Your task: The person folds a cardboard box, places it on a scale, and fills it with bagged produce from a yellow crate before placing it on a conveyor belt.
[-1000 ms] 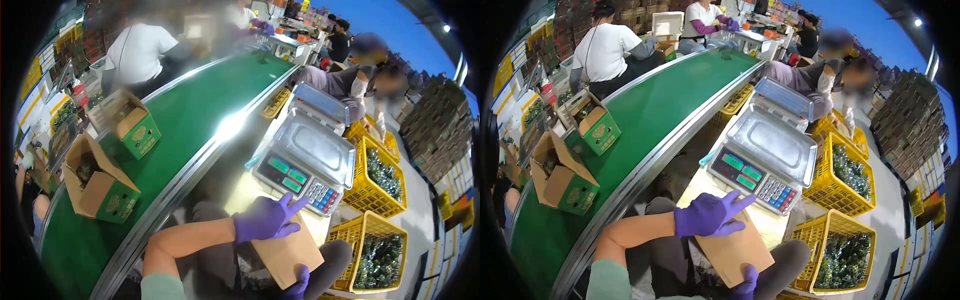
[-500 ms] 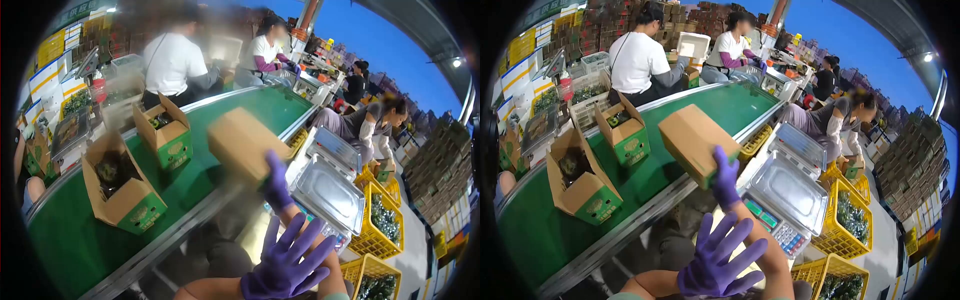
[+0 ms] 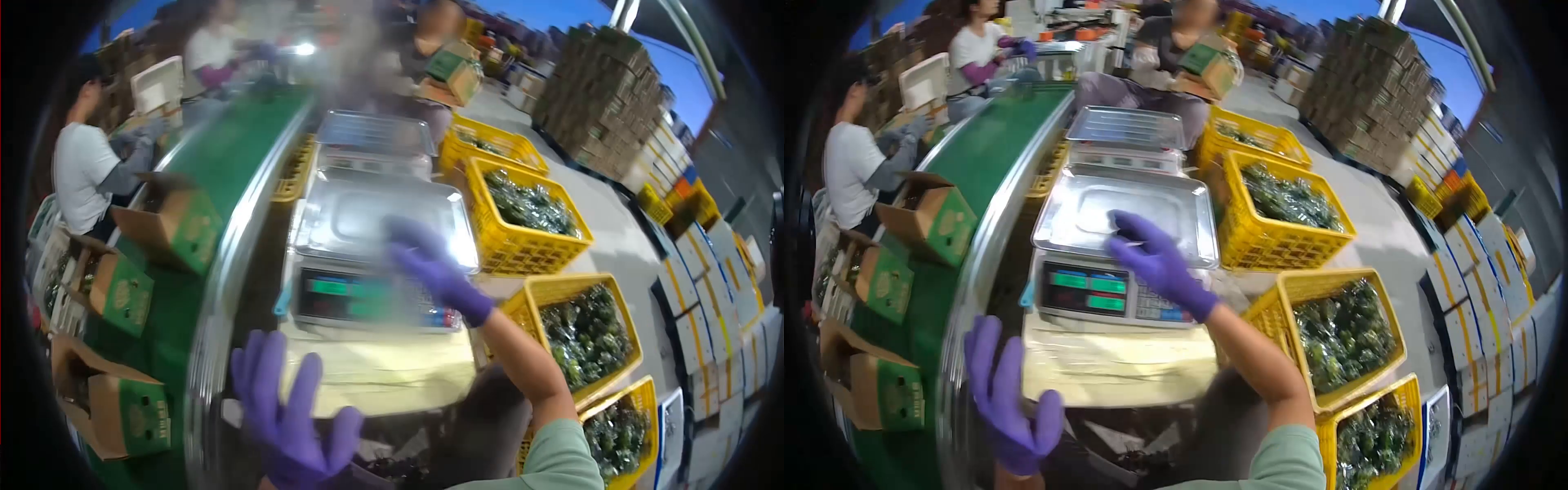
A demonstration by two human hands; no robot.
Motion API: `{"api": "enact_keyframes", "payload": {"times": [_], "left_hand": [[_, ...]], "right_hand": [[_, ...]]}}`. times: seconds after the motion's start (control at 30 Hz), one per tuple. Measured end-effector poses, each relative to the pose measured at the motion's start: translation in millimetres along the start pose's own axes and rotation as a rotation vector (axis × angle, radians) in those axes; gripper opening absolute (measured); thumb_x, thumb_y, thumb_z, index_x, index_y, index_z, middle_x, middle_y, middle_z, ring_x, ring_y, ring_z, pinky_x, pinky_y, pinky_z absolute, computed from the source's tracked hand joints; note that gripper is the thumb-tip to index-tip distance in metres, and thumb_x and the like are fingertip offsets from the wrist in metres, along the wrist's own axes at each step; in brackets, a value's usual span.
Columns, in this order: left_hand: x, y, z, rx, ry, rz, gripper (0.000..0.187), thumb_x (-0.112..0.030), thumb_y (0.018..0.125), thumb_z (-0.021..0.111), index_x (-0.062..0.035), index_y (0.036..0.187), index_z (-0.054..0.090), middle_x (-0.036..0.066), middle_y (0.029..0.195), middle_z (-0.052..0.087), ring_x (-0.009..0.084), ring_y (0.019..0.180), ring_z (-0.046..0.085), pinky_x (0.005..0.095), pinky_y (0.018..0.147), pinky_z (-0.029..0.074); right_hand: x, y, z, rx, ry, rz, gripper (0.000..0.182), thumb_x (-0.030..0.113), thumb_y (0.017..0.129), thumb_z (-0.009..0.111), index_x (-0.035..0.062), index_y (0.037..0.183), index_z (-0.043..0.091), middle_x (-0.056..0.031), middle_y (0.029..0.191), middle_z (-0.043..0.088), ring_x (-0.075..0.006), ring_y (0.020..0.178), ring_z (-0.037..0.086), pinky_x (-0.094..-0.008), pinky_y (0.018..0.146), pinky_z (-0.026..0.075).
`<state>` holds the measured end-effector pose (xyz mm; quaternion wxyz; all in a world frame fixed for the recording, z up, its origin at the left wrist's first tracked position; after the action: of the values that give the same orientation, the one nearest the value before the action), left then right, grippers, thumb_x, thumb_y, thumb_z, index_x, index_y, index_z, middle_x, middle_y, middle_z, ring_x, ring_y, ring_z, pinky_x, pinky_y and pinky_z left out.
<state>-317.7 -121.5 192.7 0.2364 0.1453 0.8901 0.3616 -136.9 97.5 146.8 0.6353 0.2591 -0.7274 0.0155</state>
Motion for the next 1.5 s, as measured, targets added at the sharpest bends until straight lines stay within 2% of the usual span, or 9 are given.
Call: {"api": "enact_keyframes", "payload": {"times": [0.17, 0.43, 0.53, 0.67, 0.7, 0.9, 1.13, 1.33, 1.5], "left_hand": [[-12.0, 10.3, 33.3, 0.063, 0.014, -0.044, 0.045, -0.024, 0.083, 0.056, -0.0003, 0.121, 0.053, 0.026, 0.132, 0.046, 0.0481, 0.122, 0.043, 0.0595, 0.104, 0.032], [-14.7, 21.7, 111.6, 0.243, 0.000, 0.004, 0.041, -0.014, 0.079, 0.064, 0.0009, 0.117, 0.056, 0.024, 0.129, 0.050, 0.0439, 0.123, 0.044, 0.0533, 0.104, 0.035], [-9.2, 22.1, 121.0, 0.296, 0.026, -0.029, 0.038, -0.008, 0.081, 0.058, 0.0044, 0.118, 0.056, 0.025, 0.134, 0.047, 0.0418, 0.128, 0.042, 0.0482, 0.105, 0.035], [-3.1, 22.5, 124.8, 0.230, -0.038, -0.106, 0.038, -0.008, 0.078, 0.063, 0.0030, 0.114, 0.059, 0.023, 0.127, 0.052, 0.0425, 0.123, 0.045, 0.0498, 0.103, 0.036], [-2.5, 23.1, 124.8, 0.229, -0.045, -0.105, 0.038, -0.008, 0.078, 0.063, 0.0030, 0.114, 0.059, 0.023, 0.127, 0.052, 0.0425, 0.123, 0.045, 0.0498, 0.103, 0.036], [-31.6, 43.6, 125.9, 0.346, -0.254, -0.019, 0.053, -0.012, 0.076, 0.067, 0.0055, 0.124, 0.053, 0.023, 0.130, 0.051, 0.0397, 0.121, 0.049, 0.0441, 0.104, 0.037], [-74.8, 84.0, 151.8, 0.672, -1.497, -0.349, 0.063, -0.022, 0.086, 0.067, 0.0023, 0.138, 0.042, 0.011, 0.131, 0.053, 0.0195, 0.119, 0.051, 0.0342, 0.099, 0.041], [-83.0, 93.3, 50.9, 0.896, -0.969, -0.605, 0.034, -0.016, 0.088, 0.063, 0.0010, 0.118, 0.061, 0.005, 0.101, 0.067, 0.0139, 0.091, 0.062, 0.0284, 0.079, 0.049], [-112.1, 46.3, 61.8, 1.169, -0.094, 0.201, 0.036, -0.029, 0.087, 0.058, -0.0007, 0.110, 0.062, 0.019, 0.078, 0.064, 0.0325, 0.076, 0.065, 0.0397, 0.065, 0.051]], "right_hand": [[-126.1, -147.7, -245.9, -0.478, -0.659, 0.387, 0.047, 0.027, 0.087, 0.068, -0.0069, 0.118, 0.057, -0.0148, 0.100, 0.067, -0.0172, 0.087, 0.063, -0.0296, 0.076, 0.050], [-285.2, -255.6, -124.0, -0.085, 0.323, 0.728, 0.071, 0.047, 0.085, 0.066, -0.0025, 0.132, 0.047, -0.0128, 0.115, 0.063, -0.0186, 0.104, 0.059, -0.0308, 0.091, 0.045], [-275.7, -260.5, -152.4, -0.048, 0.170, 0.773, 0.062, 0.044, 0.088, 0.064, -0.0020, 0.128, 0.051, -0.0101, 0.107, 0.064, -0.0175, 0.097, 0.057, -0.0294, 0.087, 0.045], [-261.2, -293.7, -240.6, -0.336, -0.549, 0.052, 0.030, 0.027, 0.094, 0.056, -0.0018, 0.096, 0.062, -0.0091, 0.086, 0.059, -0.0156, 0.082, 0.055, -0.0330, 0.074, 0.045], [-208.4, -286.2, -256.4, -0.310, -0.663, 0.200, 0.022, 0.018, 0.095, 0.048, 0.0002, 0.097, 0.061, -0.0166, 0.094, 0.061, -0.0317, 0.085, 0.057, -0.0402, 0.074, 0.045], [-50.8, -293.9, -288.9, -0.959, 0.421, 0.038, 0.031, 0.019, 0.100, 0.042, -0.0046, 0.109, 0.060, -0.0109, 0.105, 0.065, -0.0188, 0.094, 0.062, -0.0335, 0.083, 0.050], [-33.7, -281.9, -209.2, -0.786, 0.486, 0.028, 0.030, 0.020, 0.099, 0.045, -0.0011, 0.117, 0.055, -0.0085, 0.114, 0.060, -0.0189, 0.103, 0.058, -0.0339, 0.093, 0.045], [-2.2, -235.8, -147.3, -0.582, 0.049, 0.102, 0.073, 0.023, 0.094, 0.056, 0.0014, 0.150, 0.014, -0.0167, 0.146, 0.032, -0.0294, 0.133, 0.039, -0.0391, 0.109, 0.032], [51.5, -216.4, -143.8, -0.606, 0.280, -0.162, 0.090, 0.053, 0.088, 0.053, 0.0077, 0.152, 0.009, -0.0162, 0.156, 0.016, -0.0316, 0.142, 0.022, -0.0408, 0.112, 0.022]]}}
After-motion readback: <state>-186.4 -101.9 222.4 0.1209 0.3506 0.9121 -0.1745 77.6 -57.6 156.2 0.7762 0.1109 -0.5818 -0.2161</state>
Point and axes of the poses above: each hand's wrist, its own y-axis towards the middle knuckle, its own z-axis out of the palm, x = y × z, the point moved 6 cm from there along y, towards the middle knuckle
